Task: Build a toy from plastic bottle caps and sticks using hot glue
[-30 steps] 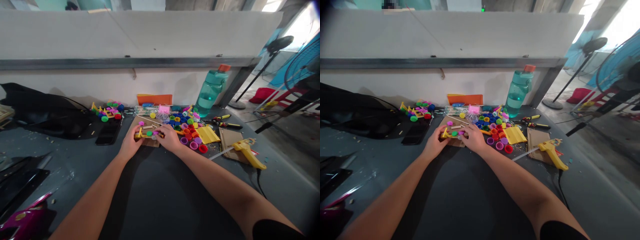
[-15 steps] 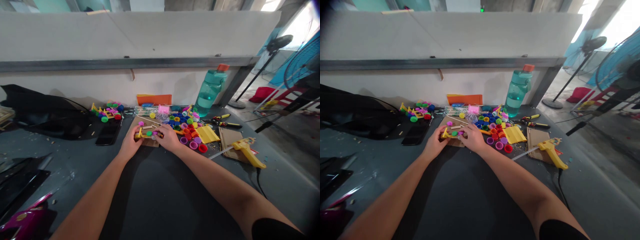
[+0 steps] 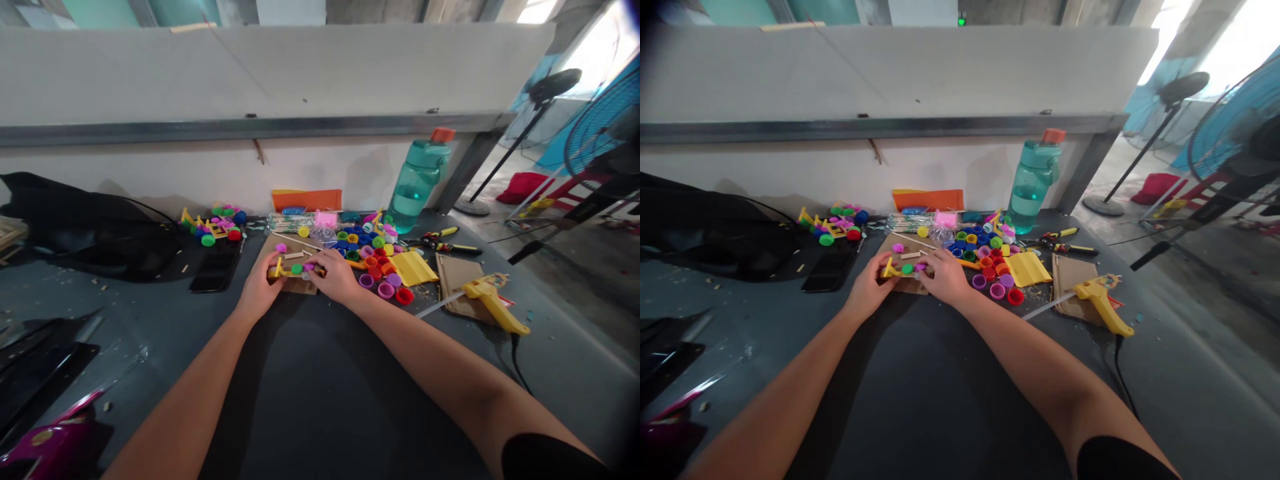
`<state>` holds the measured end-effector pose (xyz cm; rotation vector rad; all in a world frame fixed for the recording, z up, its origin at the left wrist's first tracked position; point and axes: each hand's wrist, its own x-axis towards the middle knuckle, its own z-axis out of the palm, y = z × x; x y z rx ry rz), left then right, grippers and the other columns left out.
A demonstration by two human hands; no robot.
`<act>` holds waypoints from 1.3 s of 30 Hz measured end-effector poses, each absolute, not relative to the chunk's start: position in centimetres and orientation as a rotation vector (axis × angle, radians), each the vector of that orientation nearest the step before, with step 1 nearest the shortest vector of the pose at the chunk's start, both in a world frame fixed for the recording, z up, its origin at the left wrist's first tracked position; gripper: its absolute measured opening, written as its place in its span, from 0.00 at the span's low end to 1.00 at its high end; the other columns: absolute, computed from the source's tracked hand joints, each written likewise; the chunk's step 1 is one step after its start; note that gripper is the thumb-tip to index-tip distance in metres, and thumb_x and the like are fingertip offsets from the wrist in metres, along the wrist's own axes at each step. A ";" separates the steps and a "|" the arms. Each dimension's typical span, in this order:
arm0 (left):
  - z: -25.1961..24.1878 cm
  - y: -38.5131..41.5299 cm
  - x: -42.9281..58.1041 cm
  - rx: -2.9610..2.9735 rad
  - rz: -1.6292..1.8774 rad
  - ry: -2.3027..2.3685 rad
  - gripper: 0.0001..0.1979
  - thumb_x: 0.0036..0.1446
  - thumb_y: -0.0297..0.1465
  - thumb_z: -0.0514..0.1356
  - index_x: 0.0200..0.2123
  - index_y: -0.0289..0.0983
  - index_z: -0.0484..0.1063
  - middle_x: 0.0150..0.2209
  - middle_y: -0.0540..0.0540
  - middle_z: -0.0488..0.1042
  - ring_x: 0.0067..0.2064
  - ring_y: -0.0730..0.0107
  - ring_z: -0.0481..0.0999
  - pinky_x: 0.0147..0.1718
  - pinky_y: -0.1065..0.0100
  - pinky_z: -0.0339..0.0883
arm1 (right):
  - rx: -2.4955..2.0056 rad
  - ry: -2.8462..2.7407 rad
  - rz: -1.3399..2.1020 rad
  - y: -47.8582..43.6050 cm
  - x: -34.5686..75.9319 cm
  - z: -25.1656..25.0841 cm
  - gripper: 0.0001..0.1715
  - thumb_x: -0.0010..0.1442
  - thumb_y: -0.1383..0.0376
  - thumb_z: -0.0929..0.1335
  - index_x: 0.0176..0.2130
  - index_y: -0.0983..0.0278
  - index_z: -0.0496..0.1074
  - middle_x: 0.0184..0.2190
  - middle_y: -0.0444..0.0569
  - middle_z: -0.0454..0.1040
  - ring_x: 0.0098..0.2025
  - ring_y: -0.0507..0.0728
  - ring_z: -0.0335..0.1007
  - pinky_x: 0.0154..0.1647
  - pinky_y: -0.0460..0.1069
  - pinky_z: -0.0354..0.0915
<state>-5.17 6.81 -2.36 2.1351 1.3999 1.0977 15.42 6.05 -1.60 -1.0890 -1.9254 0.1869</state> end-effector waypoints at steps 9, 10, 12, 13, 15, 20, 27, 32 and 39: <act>-2.7 7.0 -5.3 2.090 1.108 1.349 0.28 0.51 0.29 0.58 0.56 0.40 0.58 0.47 0.43 0.73 0.48 0.60 0.73 0.48 0.58 0.65 | -1.030 -1.912 0.197 5.8 15.5 -1.1 0.09 0.54 0.68 0.66 0.36 0.61 0.74 0.33 0.48 0.73 0.39 0.56 0.67 0.44 0.51 0.63; -2.7 7.0 -5.3 2.090 1.106 1.345 0.28 0.51 0.28 0.58 0.56 0.40 0.58 0.47 0.43 0.73 0.48 0.60 0.73 0.48 0.58 0.65 | -1.035 -1.917 0.198 5.8 15.5 -1.1 0.09 0.53 0.67 0.67 0.36 0.61 0.74 0.33 0.48 0.73 0.39 0.56 0.67 0.44 0.51 0.63; -2.6 7.0 -5.3 2.104 1.103 1.350 0.28 0.51 0.28 0.58 0.56 0.40 0.58 0.47 0.43 0.73 0.48 0.60 0.73 0.48 0.58 0.64 | -1.046 -1.925 0.201 5.9 15.5 -1.3 0.09 0.53 0.67 0.67 0.37 0.61 0.74 0.34 0.49 0.73 0.39 0.56 0.67 0.45 0.52 0.63; -2.6 7.0 -5.3 2.114 1.101 1.357 0.28 0.51 0.28 0.58 0.56 0.40 0.59 0.47 0.43 0.73 0.48 0.60 0.72 0.49 0.57 0.64 | -1.049 -1.928 0.202 5.9 15.5 -1.4 0.09 0.53 0.67 0.67 0.37 0.61 0.74 0.34 0.49 0.73 0.39 0.56 0.67 0.45 0.52 0.63; -2.4 6.9 -5.2 2.131 1.094 1.371 0.27 0.51 0.29 0.59 0.56 0.39 0.59 0.47 0.43 0.73 0.49 0.60 0.72 0.49 0.58 0.63 | -1.053 -1.930 0.202 6.0 15.5 -1.5 0.10 0.53 0.68 0.66 0.37 0.62 0.74 0.34 0.49 0.73 0.40 0.57 0.67 0.45 0.52 0.63; -2.3 6.9 -5.2 2.110 1.069 1.386 0.27 0.51 0.29 0.58 0.56 0.40 0.58 0.48 0.43 0.73 0.49 0.60 0.72 0.49 0.59 0.63 | -1.066 -1.926 0.195 6.1 15.4 -1.7 0.10 0.53 0.68 0.66 0.37 0.62 0.74 0.34 0.49 0.73 0.40 0.56 0.66 0.45 0.51 0.63; -2.3 6.7 -4.9 2.113 1.073 1.382 0.30 0.49 0.31 0.60 0.56 0.39 0.58 0.47 0.42 0.72 0.48 0.59 0.72 0.49 0.59 0.63 | -1.050 -1.916 0.192 6.0 15.6 -1.5 0.09 0.54 0.68 0.66 0.37 0.62 0.74 0.34 0.49 0.72 0.40 0.56 0.66 0.44 0.51 0.64; -1.0 5.5 -4.9 2.216 1.216 1.326 0.34 0.47 0.32 0.62 0.58 0.37 0.57 0.49 0.40 0.69 0.50 0.58 0.69 0.51 0.58 0.61 | -1.089 -1.765 0.121 5.4 15.7 -0.8 0.10 0.53 0.70 0.65 0.37 0.63 0.72 0.34 0.49 0.72 0.40 0.56 0.65 0.44 0.51 0.63; 2.7 2.1 -2.4 1.899 1.700 1.271 0.11 0.54 0.34 0.56 0.39 0.37 0.72 0.40 0.42 0.73 0.45 0.61 0.71 0.49 0.61 0.62 | -1.038 -1.726 0.120 3.3 15.8 2.5 0.09 0.54 0.70 0.65 0.38 0.63 0.71 0.33 0.48 0.71 0.37 0.55 0.65 0.40 0.50 0.65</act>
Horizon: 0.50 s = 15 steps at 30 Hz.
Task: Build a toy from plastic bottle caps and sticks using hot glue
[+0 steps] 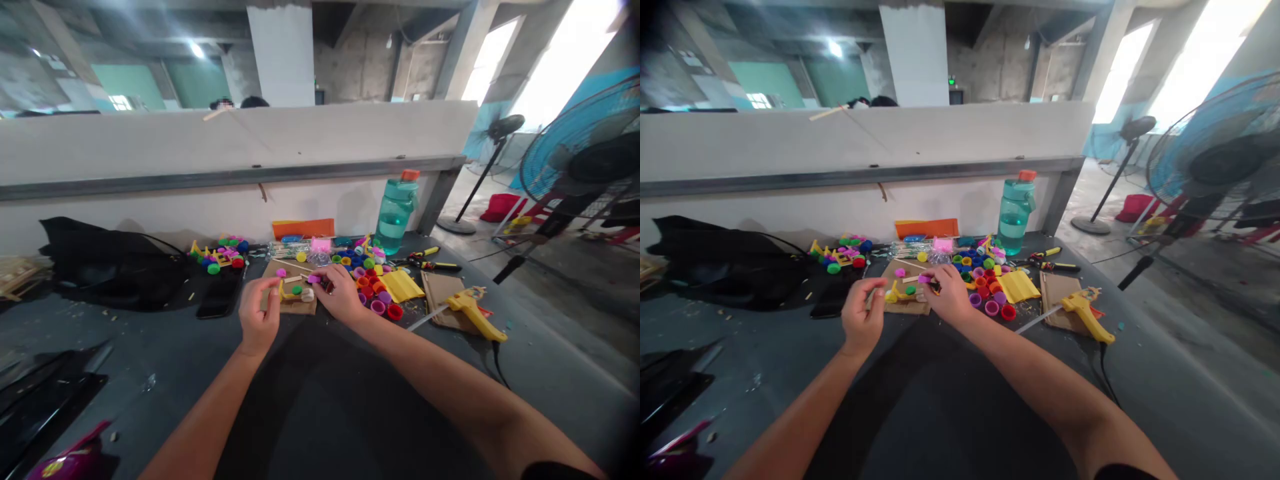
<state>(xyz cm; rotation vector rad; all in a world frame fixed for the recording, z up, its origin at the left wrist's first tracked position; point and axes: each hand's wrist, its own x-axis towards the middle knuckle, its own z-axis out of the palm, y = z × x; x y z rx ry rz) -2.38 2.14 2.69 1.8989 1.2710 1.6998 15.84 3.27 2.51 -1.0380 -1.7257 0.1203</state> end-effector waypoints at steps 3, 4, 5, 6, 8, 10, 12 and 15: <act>3.1 0.4 1.2 1.378 1.461 1.111 0.13 0.55 0.39 0.56 0.37 0.36 0.73 0.30 0.45 0.75 0.33 0.64 0.74 0.36 0.64 0.69 | -1.017 -1.766 0.136 1.1 17.0 4.1 0.08 0.55 0.69 0.65 0.38 0.62 0.71 0.33 0.48 0.72 0.37 0.55 0.66 0.39 0.50 0.65; 3.0 -0.2 2.4 1.202 1.379 1.041 0.14 0.54 0.40 0.56 0.35 0.35 0.74 0.29 0.45 0.75 0.31 0.64 0.75 0.33 0.64 0.69 | -1.023 -1.783 0.144 0.3 17.5 4.3 0.08 0.56 0.68 0.66 0.38 0.62 0.71 0.34 0.48 0.72 0.38 0.55 0.66 0.39 0.50 0.65; 2.8 -0.8 3.5 1.042 1.284 0.966 0.15 0.54 0.41 0.57 0.34 0.34 0.74 0.30 0.44 0.76 0.31 0.64 0.75 0.33 0.64 0.70 | -1.041 -1.798 0.150 -0.5 18.1 4.4 0.08 0.56 0.67 0.66 0.39 0.62 0.71 0.33 0.48 0.72 0.37 0.55 0.66 0.39 0.51 0.65; 2.5 -1.4 4.4 0.901 1.226 0.896 0.16 0.53 0.42 0.58 0.33 0.34 0.74 0.30 0.43 0.76 0.31 0.65 0.75 0.33 0.64 0.70 | -1.060 -1.805 0.148 -1.3 18.7 4.2 0.07 0.56 0.66 0.66 0.38 0.62 0.71 0.32 0.48 0.73 0.36 0.55 0.66 0.39 0.51 0.65; 1.9 -2.4 5.7 0.702 1.152 0.790 0.16 0.51 0.41 0.61 0.32 0.33 0.75 0.31 0.43 0.77 0.33 0.66 0.75 0.34 0.65 0.70 | -1.085 -1.820 0.141 -2.5 19.8 3.3 0.06 0.57 0.65 0.66 0.37 0.61 0.71 0.32 0.48 0.73 0.37 0.56 0.67 0.40 0.52 0.65; 1.4 -3.1 6.3 0.618 1.113 0.751 0.14 0.48 0.39 0.64 0.31 0.32 0.75 0.30 0.44 0.76 0.32 0.69 0.75 0.34 0.67 0.70 | -1.111 -1.854 0.120 -3.2 20.5 2.0 0.05 0.56 0.66 0.66 0.36 0.62 0.71 0.32 0.48 0.73 0.37 0.56 0.67 0.40 0.52 0.65; 0.9 -3.2 6.4 0.626 1.079 0.760 0.12 0.46 0.36 0.66 0.28 0.32 0.74 0.28 0.45 0.76 0.30 0.72 0.74 0.33 0.70 0.70 | -1.140 -1.885 0.092 -3.4 20.8 0.8 0.06 0.55 0.66 0.67 0.36 0.62 0.71 0.31 0.48 0.73 0.37 0.56 0.66 0.40 0.52 0.65; 0.3 -2.6 6.3 0.679 1.046 0.812 0.11 0.45 0.34 0.67 0.28 0.31 0.75 0.27 0.46 0.75 0.29 0.75 0.74 0.31 0.72 0.70 | -1.149 -1.928 0.059 -2.9 20.8 -0.2 0.07 0.55 0.66 0.67 0.37 0.62 0.72 0.32 0.48 0.72 0.38 0.57 0.66 0.41 0.53 0.65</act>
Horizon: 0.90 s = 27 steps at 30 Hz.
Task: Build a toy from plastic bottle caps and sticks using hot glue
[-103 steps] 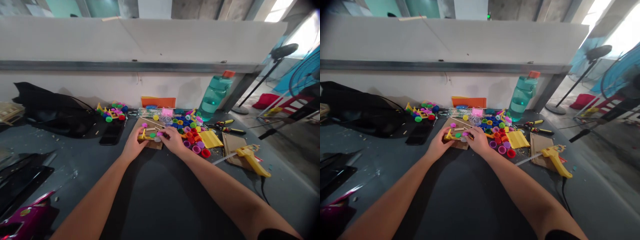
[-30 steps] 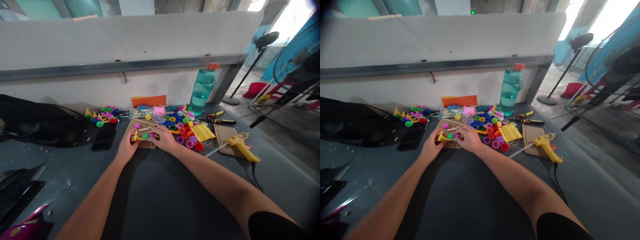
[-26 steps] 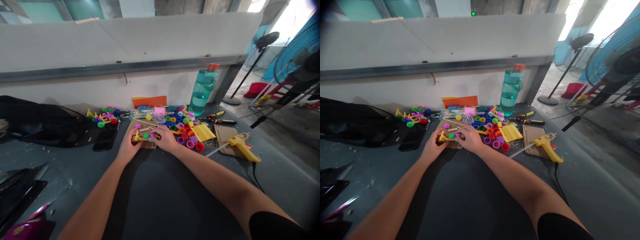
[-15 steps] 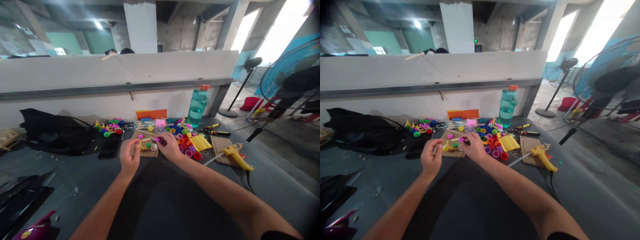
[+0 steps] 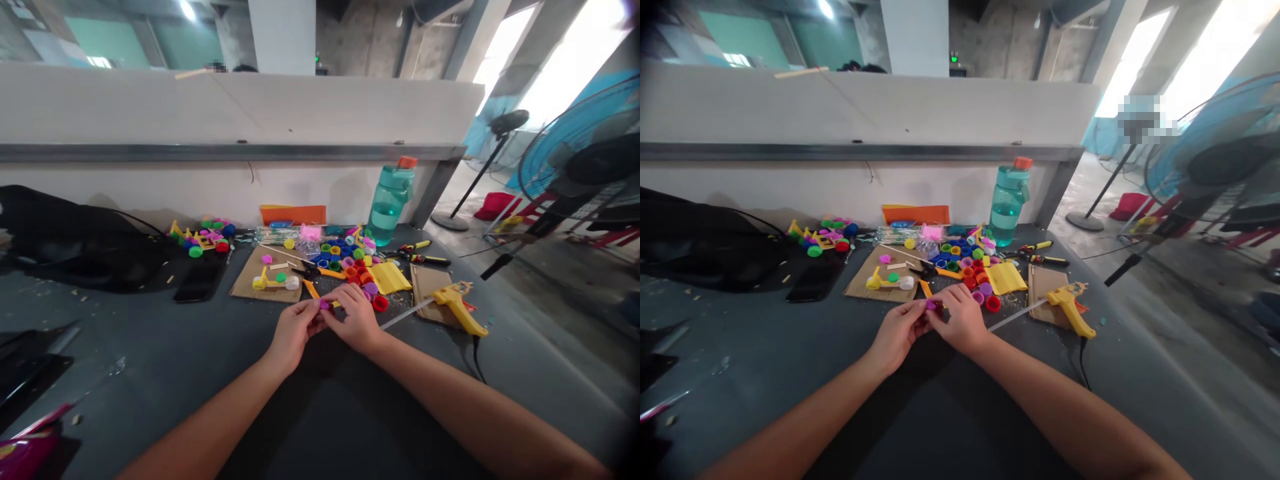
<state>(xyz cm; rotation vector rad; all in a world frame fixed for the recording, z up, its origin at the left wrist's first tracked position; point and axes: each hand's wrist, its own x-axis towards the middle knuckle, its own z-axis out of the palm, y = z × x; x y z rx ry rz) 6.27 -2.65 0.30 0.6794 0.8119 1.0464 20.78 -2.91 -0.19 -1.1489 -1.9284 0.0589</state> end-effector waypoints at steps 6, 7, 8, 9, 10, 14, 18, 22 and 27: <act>-0.2 -1.3 6.2 0.654 1.034 0.857 0.09 0.45 0.31 0.67 0.28 0.31 0.75 0.24 0.47 0.75 0.27 0.74 0.74 0.30 0.72 0.71 | -1.088 -2.030 -0.017 -2.0 21.3 -0.2 0.14 0.56 0.65 0.67 0.44 0.60 0.72 0.40 0.51 0.72 0.43 0.58 0.65 0.45 0.53 0.65; -0.2 -1.2 6.2 0.647 1.022 0.845 0.08 0.46 0.31 0.66 0.28 0.31 0.75 0.25 0.46 0.75 0.28 0.73 0.75 0.32 0.70 0.72 | -1.080 -2.029 -0.024 -1.9 21.4 -0.2 0.13 0.57 0.65 0.67 0.44 0.60 0.73 0.39 0.50 0.72 0.43 0.57 0.65 0.45 0.53 0.65; -0.1 -1.1 6.1 0.636 1.010 0.826 0.07 0.48 0.30 0.65 0.29 0.31 0.75 0.26 0.45 0.76 0.29 0.71 0.76 0.34 0.68 0.72 | -1.076 -2.018 -0.024 -1.8 21.5 -0.3 0.12 0.58 0.66 0.67 0.43 0.59 0.74 0.39 0.49 0.72 0.43 0.57 0.65 0.45 0.52 0.65; -0.1 -1.1 6.1 0.615 1.000 0.802 0.06 0.50 0.30 0.63 0.30 0.31 0.74 0.28 0.44 0.77 0.31 0.70 0.76 0.37 0.66 0.73 | -1.078 -1.997 -0.018 -1.8 21.5 -0.4 0.11 0.58 0.66 0.67 0.42 0.59 0.74 0.38 0.49 0.73 0.42 0.56 0.65 0.45 0.52 0.65; -0.1 -1.0 6.0 0.587 0.989 0.775 0.06 0.52 0.29 0.62 0.31 0.31 0.74 0.29 0.43 0.77 0.33 0.69 0.77 0.39 0.64 0.72 | -1.089 -1.971 -0.006 -1.7 21.5 -0.5 0.10 0.58 0.65 0.67 0.41 0.59 0.75 0.37 0.49 0.73 0.42 0.56 0.65 0.44 0.52 0.65; -0.2 -1.0 5.5 0.523 0.893 0.697 0.06 0.55 0.28 0.59 0.31 0.31 0.74 0.31 0.41 0.77 0.34 0.68 0.77 0.42 0.62 0.72 | -1.143 -1.924 0.048 -1.5 21.5 -1.1 0.08 0.57 0.63 0.68 0.38 0.58 0.76 0.36 0.48 0.74 0.41 0.57 0.66 0.42 0.54 0.66; -0.4 -1.0 5.4 0.515 0.902 0.685 0.05 0.55 0.25 0.58 0.29 0.30 0.73 0.27 0.44 0.76 0.30 0.72 0.76 0.37 0.67 0.73 | -1.136 -2.003 0.020 -1.6 21.5 -1.0 0.09 0.57 0.62 0.68 0.40 0.58 0.75 0.37 0.49 0.73 0.42 0.58 0.66 0.44 0.55 0.65; -0.3 -0.8 5.6 0.480 0.968 0.715 0.06 0.56 0.23 0.56 0.30 0.30 0.74 0.28 0.44 0.76 0.29 0.73 0.76 0.31 0.73 0.73 | -1.205 -2.171 -0.092 -2.3 21.4 -0.2 0.20 0.59 0.59 0.65 0.50 0.59 0.70 0.49 0.53 0.69 0.52 0.62 0.61 0.52 0.59 0.60; -0.6 -0.5 5.7 0.398 1.034 0.714 0.06 0.56 0.22 0.56 0.31 0.30 0.74 0.30 0.42 0.77 0.32 0.72 0.77 0.33 0.72 0.73 | -1.296 -2.404 -0.229 -3.3 20.6 0.3 0.34 0.59 0.51 0.63 0.60 0.62 0.58 0.63 0.56 0.53 0.64 0.68 0.43 0.61 0.67 0.44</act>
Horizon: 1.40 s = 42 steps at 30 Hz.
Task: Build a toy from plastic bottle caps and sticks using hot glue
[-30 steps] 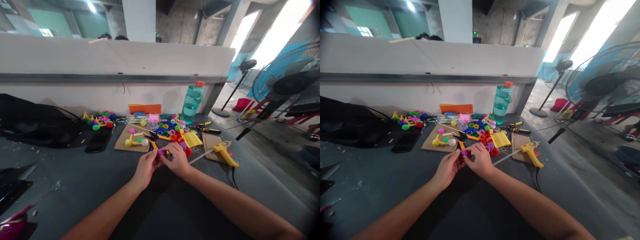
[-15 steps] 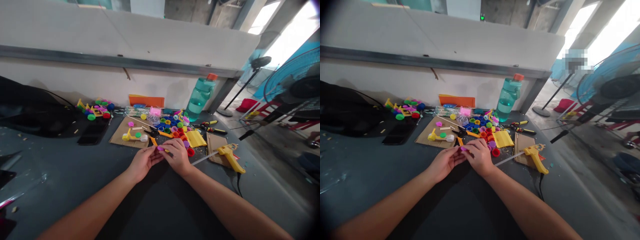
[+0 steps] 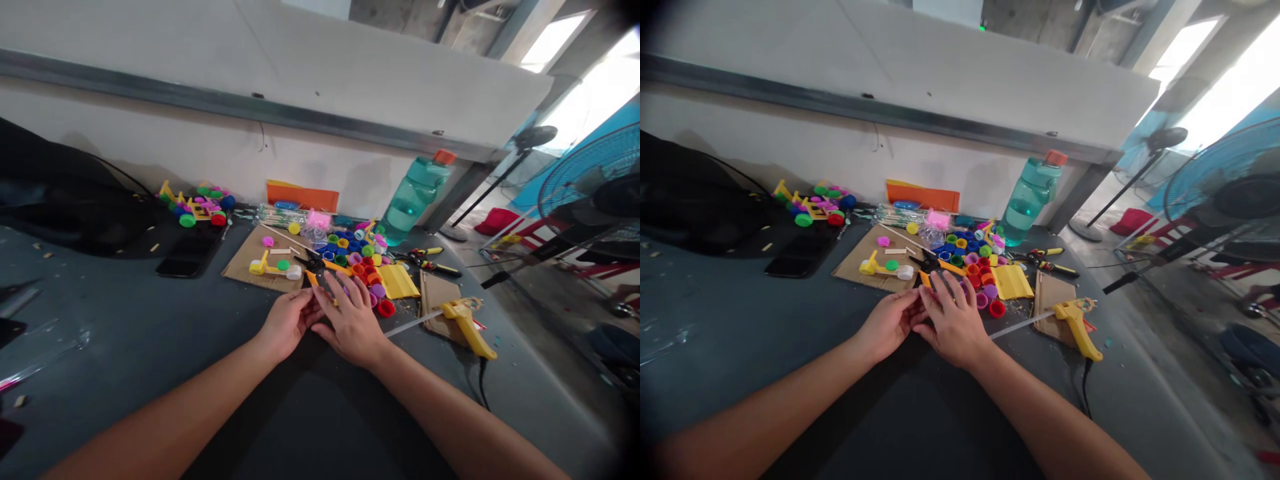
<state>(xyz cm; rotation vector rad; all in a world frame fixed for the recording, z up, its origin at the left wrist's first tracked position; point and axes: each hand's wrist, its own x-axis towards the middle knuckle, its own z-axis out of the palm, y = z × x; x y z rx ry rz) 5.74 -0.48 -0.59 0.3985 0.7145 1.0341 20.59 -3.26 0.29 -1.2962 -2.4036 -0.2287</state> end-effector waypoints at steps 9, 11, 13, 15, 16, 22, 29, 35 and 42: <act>-0.6 -0.6 5.9 0.376 1.068 0.749 0.06 0.55 0.21 0.56 0.32 0.29 0.73 0.31 0.41 0.77 0.33 0.69 0.78 0.35 0.70 0.73 | -1.346 -2.450 -0.250 -3.6 20.1 0.0 0.37 0.59 0.50 0.63 0.62 0.62 0.54 0.64 0.55 0.50 0.65 0.70 0.38 0.61 0.69 0.38; -0.6 -0.6 5.9 0.377 1.073 0.760 0.06 0.55 0.21 0.56 0.31 0.30 0.74 0.31 0.41 0.77 0.33 0.70 0.77 0.35 0.70 0.73 | -1.346 -2.437 -0.229 -3.5 20.2 -0.1 0.37 0.58 0.50 0.63 0.62 0.61 0.54 0.64 0.55 0.50 0.65 0.70 0.38 0.61 0.69 0.40; -0.6 -0.6 5.9 0.380 1.088 0.771 0.05 0.54 0.21 0.57 0.31 0.30 0.74 0.32 0.42 0.77 0.33 0.71 0.77 0.36 0.71 0.73 | -1.336 -2.433 -0.195 -3.4 20.5 -0.2 0.38 0.59 0.49 0.62 0.63 0.61 0.52 0.64 0.55 0.50 0.65 0.69 0.38 0.61 0.68 0.43; -0.6 -0.6 5.9 0.384 1.104 0.778 0.05 0.54 0.21 0.58 0.31 0.30 0.74 0.32 0.42 0.78 0.34 0.71 0.77 0.38 0.70 0.73 | -1.326 -2.428 -0.171 -3.2 20.9 -0.3 0.39 0.59 0.49 0.61 0.63 0.61 0.50 0.64 0.55 0.49 0.66 0.68 0.38 0.61 0.66 0.45; -0.6 -0.6 5.9 0.386 1.109 0.778 0.05 0.54 0.21 0.58 0.31 0.30 0.74 0.32 0.42 0.78 0.34 0.70 0.77 0.39 0.69 0.73 | -1.325 -2.424 -0.164 -3.1 21.0 -0.2 0.39 0.60 0.49 0.61 0.64 0.62 0.49 0.65 0.55 0.48 0.66 0.67 0.38 0.61 0.66 0.45; -0.6 -0.7 5.9 0.396 1.105 0.765 0.05 0.54 0.21 0.58 0.30 0.30 0.74 0.32 0.43 0.78 0.34 0.71 0.77 0.38 0.69 0.74 | -1.340 -2.418 -0.187 -3.1 21.1 0.0 0.36 0.59 0.50 0.62 0.62 0.59 0.53 0.65 0.54 0.47 0.66 0.68 0.37 0.61 0.67 0.43; -0.5 -0.7 5.9 0.395 1.104 0.778 0.04 0.53 0.21 0.59 0.30 0.30 0.74 0.30 0.43 0.77 0.32 0.72 0.77 0.36 0.71 0.74 | -1.343 -2.419 -0.188 -3.4 20.5 -0.3 0.37 0.59 0.51 0.63 0.63 0.61 0.52 0.64 0.55 0.50 0.65 0.68 0.39 0.61 0.67 0.44; -0.7 -0.6 5.9 0.413 1.107 0.741 0.05 0.54 0.22 0.58 0.32 0.30 0.75 0.33 0.42 0.78 0.35 0.70 0.78 0.39 0.69 0.73 | -1.333 -2.404 -0.143 -3.2 20.8 -0.5 0.40 0.60 0.51 0.62 0.64 0.63 0.48 0.65 0.56 0.47 0.66 0.67 0.38 0.61 0.65 0.46; -0.6 -0.7 5.7 0.397 1.096 0.736 0.07 0.55 0.21 0.56 0.32 0.30 0.74 0.33 0.42 0.77 0.34 0.71 0.77 0.37 0.70 0.73 | -1.358 -2.419 -0.205 -3.5 20.4 0.1 0.36 0.59 0.51 0.62 0.62 0.61 0.54 0.64 0.56 0.49 0.65 0.69 0.38 0.61 0.68 0.41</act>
